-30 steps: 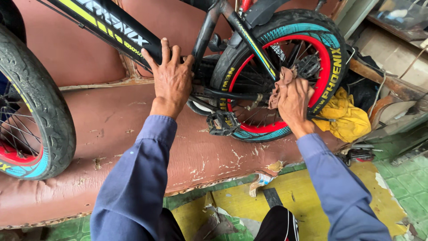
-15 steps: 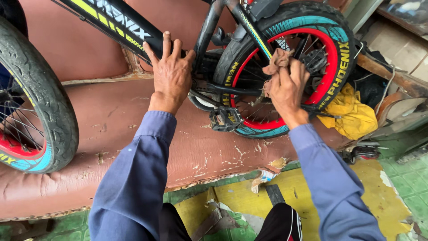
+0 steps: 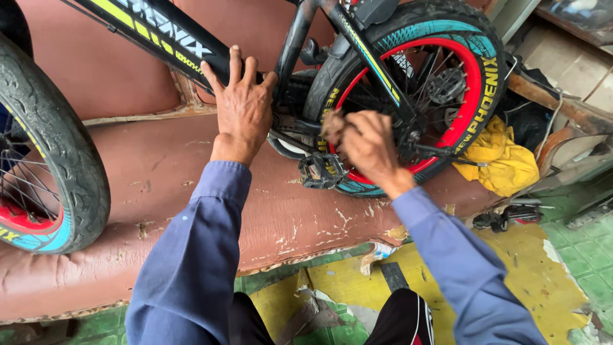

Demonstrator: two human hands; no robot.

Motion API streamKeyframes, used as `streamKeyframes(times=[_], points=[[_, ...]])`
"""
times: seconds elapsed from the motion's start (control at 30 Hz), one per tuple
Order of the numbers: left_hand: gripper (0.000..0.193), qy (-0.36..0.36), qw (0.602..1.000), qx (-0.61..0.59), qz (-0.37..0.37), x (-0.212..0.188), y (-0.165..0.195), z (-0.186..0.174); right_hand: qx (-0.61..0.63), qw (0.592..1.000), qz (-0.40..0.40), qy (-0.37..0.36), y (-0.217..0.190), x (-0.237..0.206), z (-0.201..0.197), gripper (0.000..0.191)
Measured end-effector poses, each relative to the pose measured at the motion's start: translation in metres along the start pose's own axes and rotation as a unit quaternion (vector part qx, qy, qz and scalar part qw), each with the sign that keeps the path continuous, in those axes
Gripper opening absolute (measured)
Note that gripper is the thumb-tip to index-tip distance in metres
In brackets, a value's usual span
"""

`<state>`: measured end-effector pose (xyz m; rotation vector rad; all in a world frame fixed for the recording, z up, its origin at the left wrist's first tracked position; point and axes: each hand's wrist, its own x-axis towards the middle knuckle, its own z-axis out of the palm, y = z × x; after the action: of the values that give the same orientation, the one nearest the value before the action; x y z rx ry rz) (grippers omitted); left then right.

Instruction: The person adjusts the handlebar of a small BMX bicycle resting on a sofa, then wipes the chain, crank and rear wheel area with a cloth. They then move the bicycle aside, reposition a smaller red children's bicycle, and work on its pedal and seat area while holding the handlebar.

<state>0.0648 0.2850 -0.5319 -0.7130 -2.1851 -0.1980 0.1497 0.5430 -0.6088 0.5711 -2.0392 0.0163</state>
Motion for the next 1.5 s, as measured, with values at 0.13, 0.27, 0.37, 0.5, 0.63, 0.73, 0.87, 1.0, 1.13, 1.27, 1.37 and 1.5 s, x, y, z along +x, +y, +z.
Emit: streamKeyframes(times=[0.13, 0.27, 0.37, 0.5, 0.63, 0.73, 0.87, 1.0, 1.13, 1.27, 1.37, 1.5], points=[[0.040, 0.008, 1.000, -0.005, 0.004, 0.000, -0.003, 0.004, -0.018, 1.000, -0.020, -0.004, -0.012, 0.000, 0.009, 0.036], [0.040, 0.022, 1.000, -0.011, 0.019, -0.001, -0.005, 0.011, -0.059, 0.998, -0.013, 0.004, -0.005, -0.013, -0.001, 0.026], [0.038, 0.022, 1.000, -0.001, 0.018, -0.003, -0.006, 0.016, -0.079, 0.996, 0.020, 0.020, 0.008, -0.036, -0.011, 0.016], [0.035, 0.013, 1.000, -0.001, 0.018, -0.004, -0.006, 0.020, -0.079, 0.988, 0.107, 0.079, 0.027, -0.075, -0.021, 0.004], [0.036, 0.022, 1.000, -0.008, 0.018, -0.003, -0.007, 0.023, -0.138, 0.948, 0.272, 0.091, 0.052, -0.096, -0.029, 0.006], [0.033, 0.007, 1.000, -0.012, 0.014, -0.003, -0.007, 0.024, -0.065, 0.912, 0.375, 0.152, 0.058, -0.093, -0.024, 0.044], [0.029, 0.004, 1.000, -0.010, 0.011, -0.004, -0.005, 0.023, -0.168, 0.926, 0.329, 0.079, 0.044, -0.086, -0.017, 0.007], [0.033, 0.008, 1.000, -0.005, 0.012, -0.002, -0.003, 0.019, -0.158, 0.962, 0.215, 0.060, 0.025, -0.089, -0.026, 0.015], [0.035, 0.009, 1.000, -0.008, 0.007, -0.002, -0.002, 0.014, -0.067, 0.979, 0.182, 0.061, 0.015, -0.089, -0.032, 0.021], [0.034, 0.001, 1.000, 0.005, 0.002, -0.002, 0.000, 0.009, -0.002, 0.973, 0.221, 0.072, 0.007, -0.081, -0.021, 0.029], [0.035, 0.010, 1.000, -0.003, 0.005, -0.001, 0.002, 0.006, 0.079, 0.961, 0.239, 0.117, 0.002, -0.065, -0.013, 0.032], [0.035, 0.006, 1.000, 0.003, 0.004, 0.000, 0.003, 0.001, 0.074, 0.960, 0.210, 0.171, 0.011, -0.029, -0.018, 0.034]])
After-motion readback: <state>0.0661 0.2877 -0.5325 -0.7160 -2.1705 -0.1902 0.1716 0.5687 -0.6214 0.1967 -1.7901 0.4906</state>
